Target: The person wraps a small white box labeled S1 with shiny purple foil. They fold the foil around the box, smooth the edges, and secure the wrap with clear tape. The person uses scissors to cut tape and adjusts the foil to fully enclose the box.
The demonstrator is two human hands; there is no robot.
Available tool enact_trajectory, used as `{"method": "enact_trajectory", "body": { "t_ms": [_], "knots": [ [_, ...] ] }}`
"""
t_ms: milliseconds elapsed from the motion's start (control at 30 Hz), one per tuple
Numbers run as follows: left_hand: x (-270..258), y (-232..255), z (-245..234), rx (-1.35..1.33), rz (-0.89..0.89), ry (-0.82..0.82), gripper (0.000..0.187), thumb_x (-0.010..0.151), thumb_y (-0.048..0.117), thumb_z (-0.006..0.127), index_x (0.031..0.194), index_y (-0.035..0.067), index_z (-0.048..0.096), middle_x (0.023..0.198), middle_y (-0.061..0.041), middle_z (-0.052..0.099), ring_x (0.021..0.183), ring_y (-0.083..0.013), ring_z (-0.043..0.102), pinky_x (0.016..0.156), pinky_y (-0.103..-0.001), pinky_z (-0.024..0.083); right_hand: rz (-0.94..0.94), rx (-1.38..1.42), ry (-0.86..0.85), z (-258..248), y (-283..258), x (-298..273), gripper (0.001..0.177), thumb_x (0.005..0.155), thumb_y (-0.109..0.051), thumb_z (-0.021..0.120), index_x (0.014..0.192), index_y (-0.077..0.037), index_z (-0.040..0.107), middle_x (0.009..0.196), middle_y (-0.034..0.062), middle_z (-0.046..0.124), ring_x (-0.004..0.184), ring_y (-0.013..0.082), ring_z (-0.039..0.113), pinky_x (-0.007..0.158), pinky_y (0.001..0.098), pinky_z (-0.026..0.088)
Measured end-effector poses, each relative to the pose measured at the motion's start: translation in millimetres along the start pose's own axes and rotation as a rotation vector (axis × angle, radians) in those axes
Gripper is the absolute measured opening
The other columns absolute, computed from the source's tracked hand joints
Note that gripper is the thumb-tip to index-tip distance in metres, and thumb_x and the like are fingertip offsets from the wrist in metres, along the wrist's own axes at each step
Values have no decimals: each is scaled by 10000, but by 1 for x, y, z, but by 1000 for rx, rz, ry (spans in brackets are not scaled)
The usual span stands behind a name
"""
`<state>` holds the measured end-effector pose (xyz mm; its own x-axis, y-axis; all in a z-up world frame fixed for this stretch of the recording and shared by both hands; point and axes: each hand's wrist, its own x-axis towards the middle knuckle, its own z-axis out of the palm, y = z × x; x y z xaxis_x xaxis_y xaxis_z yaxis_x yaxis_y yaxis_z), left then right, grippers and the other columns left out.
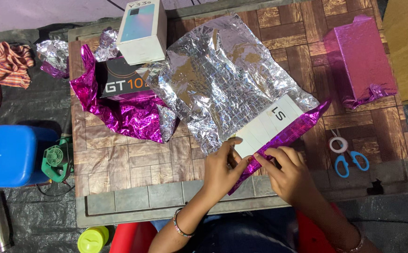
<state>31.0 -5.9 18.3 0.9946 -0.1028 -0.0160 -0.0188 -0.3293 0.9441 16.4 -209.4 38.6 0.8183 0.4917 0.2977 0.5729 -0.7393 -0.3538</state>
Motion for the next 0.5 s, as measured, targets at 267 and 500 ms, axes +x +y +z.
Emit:
{"method": "enact_trajectory", "body": {
  "t_ms": [267,500],
  "knots": [
    [1,-17,1,-82,-17,-32,425,835,81,822,1213,-11,652,653,-18,647,545,-60,576,493,-235,442,131,279,17,-10,11,10,219,848,14,679,1066,26,705,1022,135,689,937,275,670,812,376,556],
    [-1,-16,0,-30,61,-23,524,787,181,888,1217,-2,652,665,-15,622,543,-76,579,501,-242,449,-122,66,-94,-22,13,17,303,787,-32,696,1078,50,699,1018,146,692,927,286,680,788,380,574]
  ]
}}
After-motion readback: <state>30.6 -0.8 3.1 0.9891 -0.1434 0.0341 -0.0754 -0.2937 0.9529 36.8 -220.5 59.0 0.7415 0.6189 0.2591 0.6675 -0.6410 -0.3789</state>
